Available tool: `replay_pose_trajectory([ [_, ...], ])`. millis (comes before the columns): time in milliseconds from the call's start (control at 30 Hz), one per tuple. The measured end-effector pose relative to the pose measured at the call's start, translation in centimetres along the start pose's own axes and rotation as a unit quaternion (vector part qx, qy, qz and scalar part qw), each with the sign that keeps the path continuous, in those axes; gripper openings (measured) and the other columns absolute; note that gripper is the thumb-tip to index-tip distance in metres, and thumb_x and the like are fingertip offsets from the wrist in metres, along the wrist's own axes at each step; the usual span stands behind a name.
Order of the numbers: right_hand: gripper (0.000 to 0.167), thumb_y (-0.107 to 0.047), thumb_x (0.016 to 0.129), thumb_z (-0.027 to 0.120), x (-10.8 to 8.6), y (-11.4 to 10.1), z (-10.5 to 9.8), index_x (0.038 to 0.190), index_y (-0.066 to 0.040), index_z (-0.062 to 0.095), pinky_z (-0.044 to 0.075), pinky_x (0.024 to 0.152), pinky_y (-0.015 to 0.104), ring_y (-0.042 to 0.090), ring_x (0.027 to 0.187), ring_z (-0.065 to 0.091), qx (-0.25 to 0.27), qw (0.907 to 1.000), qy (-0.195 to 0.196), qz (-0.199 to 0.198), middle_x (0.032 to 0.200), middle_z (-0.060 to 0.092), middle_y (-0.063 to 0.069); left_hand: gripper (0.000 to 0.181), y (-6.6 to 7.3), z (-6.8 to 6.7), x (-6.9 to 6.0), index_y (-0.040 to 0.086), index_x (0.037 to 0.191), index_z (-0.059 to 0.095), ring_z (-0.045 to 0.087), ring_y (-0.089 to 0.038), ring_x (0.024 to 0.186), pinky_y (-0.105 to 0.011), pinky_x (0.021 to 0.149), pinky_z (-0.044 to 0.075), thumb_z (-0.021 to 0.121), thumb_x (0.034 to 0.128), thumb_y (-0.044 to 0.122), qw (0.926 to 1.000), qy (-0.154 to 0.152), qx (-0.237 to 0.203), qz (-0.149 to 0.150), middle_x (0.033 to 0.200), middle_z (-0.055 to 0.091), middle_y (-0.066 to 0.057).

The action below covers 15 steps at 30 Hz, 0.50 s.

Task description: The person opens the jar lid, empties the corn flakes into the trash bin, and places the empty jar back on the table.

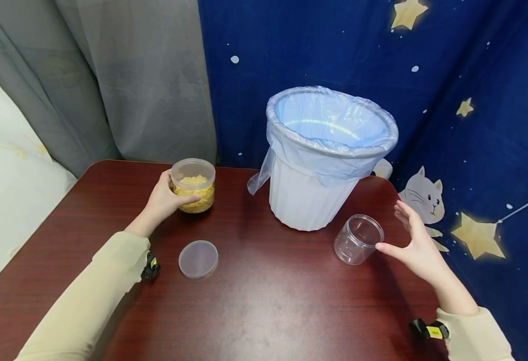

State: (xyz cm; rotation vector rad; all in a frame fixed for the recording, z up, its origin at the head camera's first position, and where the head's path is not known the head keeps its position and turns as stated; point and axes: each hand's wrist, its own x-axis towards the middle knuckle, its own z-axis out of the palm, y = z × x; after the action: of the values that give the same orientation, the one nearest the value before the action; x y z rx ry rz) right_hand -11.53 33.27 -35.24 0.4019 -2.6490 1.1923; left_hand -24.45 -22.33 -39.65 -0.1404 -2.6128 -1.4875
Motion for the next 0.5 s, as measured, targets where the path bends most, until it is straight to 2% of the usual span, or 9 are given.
replay_pose_trajectory([
  [67,0.104,-0.004,0.074,0.081,0.1,-0.7,-0.1,0.153,-0.01,0.014,0.018,0.112,0.04,0.043,0.134,0.026,-0.007,0.9999,0.006,-0.009,0.149,0.024,0.025,0.1,0.3,0.2,-0.2,0.002,0.144,0.024,0.04,-0.034,0.124,-0.051,0.1,0.033,0.085,0.0722,0.034,1.0,-0.005,-0.002,0.006,0.136,0.041,-0.019],
  [100,0.104,-0.004,0.073,0.081,0.2,-1.1,-0.1,0.152,-0.011,0.015,0.018,0.112,0.032,0.042,0.134,0.026,-0.012,0.9998,0.01,-0.01,0.149,0.024,0.024,0.1,0.4,0.4,-0.3,0.001,0.144,0.024,0.041,-0.034,0.123,-0.051,0.099,0.033,0.085,0.0722,0.034,0.9999,-0.009,-0.004,0.009,0.136,0.041,-0.019],
  [200,0.103,-0.005,0.072,0.083,0.3,-2.2,-0.2,0.152,-0.012,0.018,0.02,0.106,0.017,0.039,0.133,0.029,-0.024,0.9993,0.019,-0.022,0.148,0.027,0.021,0.1,0.8,0.8,-0.6,0.002,0.145,0.024,0.043,-0.032,0.121,-0.051,0.099,0.034,0.085,0.0717,0.033,0.9996,-0.018,-0.009,0.018,0.136,0.041,-0.019],
  [300,0.103,-0.003,0.07,0.084,0.3,-3.3,-0.4,0.152,-0.015,0.022,0.023,0.099,0.01,0.029,0.133,0.032,-0.03,0.9983,0.028,-0.041,0.147,0.03,0.018,0.1,1.2,1.2,-1.1,0.003,0.145,0.025,0.043,-0.031,0.122,-0.05,0.099,0.034,0.086,0.0707,0.031,0.9992,-0.027,-0.013,0.028,0.136,0.042,-0.017],
  [433,0.104,0.004,0.065,0.084,0.4,-4.6,-0.5,0.15,-0.017,0.027,0.026,0.098,0.009,0.008,0.13,0.036,-0.028,0.9957,0.042,-0.078,0.144,0.036,0.011,0.1,1.9,1.9,-2.0,0.003,0.145,0.027,0.043,-0.029,0.124,-0.048,0.101,0.034,0.087,0.0695,0.03,0.9982,-0.041,-0.019,0.039,0.137,0.042,-0.016],
  [500,0.105,0.007,0.063,0.084,0.5,-5.2,-0.6,0.15,-0.016,0.03,0.028,0.098,0.01,0.003,0.128,0.036,-0.026,0.9939,0.048,-0.096,0.143,0.038,0.006,0.101,2.3,2.2,-2.5,0.003,0.145,0.026,0.043,-0.029,0.124,-0.048,0.101,0.034,0.087,0.0692,0.029,0.9976,-0.049,-0.023,0.043,0.137,0.042,-0.016],
])
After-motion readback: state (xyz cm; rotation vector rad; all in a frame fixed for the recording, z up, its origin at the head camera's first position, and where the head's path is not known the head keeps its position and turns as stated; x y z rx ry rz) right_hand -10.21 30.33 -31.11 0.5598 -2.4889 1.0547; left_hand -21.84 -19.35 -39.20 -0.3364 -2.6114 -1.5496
